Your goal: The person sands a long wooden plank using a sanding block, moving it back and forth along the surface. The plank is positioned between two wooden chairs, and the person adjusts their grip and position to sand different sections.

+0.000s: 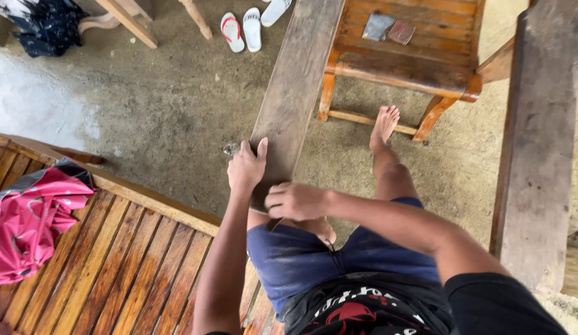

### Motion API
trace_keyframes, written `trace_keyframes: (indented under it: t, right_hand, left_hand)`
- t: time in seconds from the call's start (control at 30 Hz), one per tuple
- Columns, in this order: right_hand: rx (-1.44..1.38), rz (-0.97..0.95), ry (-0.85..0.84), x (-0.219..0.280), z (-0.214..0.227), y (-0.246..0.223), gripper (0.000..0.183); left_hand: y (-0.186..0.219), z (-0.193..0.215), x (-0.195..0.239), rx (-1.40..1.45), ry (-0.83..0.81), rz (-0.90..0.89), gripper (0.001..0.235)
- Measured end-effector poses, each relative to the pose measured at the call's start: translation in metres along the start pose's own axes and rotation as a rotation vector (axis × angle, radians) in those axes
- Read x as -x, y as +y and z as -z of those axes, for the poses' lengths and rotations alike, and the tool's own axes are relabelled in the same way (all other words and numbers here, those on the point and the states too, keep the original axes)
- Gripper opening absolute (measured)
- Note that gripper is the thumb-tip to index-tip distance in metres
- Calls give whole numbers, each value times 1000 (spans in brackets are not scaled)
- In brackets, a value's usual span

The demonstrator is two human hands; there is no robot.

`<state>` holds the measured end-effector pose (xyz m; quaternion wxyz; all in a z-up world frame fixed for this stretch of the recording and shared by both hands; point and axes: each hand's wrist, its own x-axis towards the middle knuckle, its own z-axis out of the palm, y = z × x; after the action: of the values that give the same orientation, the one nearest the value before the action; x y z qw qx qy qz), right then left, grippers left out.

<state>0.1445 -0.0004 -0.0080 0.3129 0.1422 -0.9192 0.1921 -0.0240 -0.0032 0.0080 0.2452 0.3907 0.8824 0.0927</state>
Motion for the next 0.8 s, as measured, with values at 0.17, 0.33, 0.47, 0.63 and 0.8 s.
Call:
trace_keyframes:
  t: [0.17, 0.33, 0.47, 0.63, 0.8]
  right_hand:
    - [41, 26, 34, 2, -12, -2, 20]
    - [70, 45, 13, 11, 7, 16, 28]
    - [-11, 50, -86, 8, 31, 11, 36]
    - [-72, -419, -44, 75, 54, 52, 7]
    - [-105, -179, -14, 22, 27, 17, 11]
  left_hand:
    - [5, -1, 2, 17, 19, -8, 67]
    - [10, 4, -5, 31, 39, -27, 68]
    - [-6, -18, -7, 69, 230, -152, 66]
    - [-5, -13, -3, 126, 182, -115, 67]
    - [2, -8, 2, 108, 150, -113, 68]
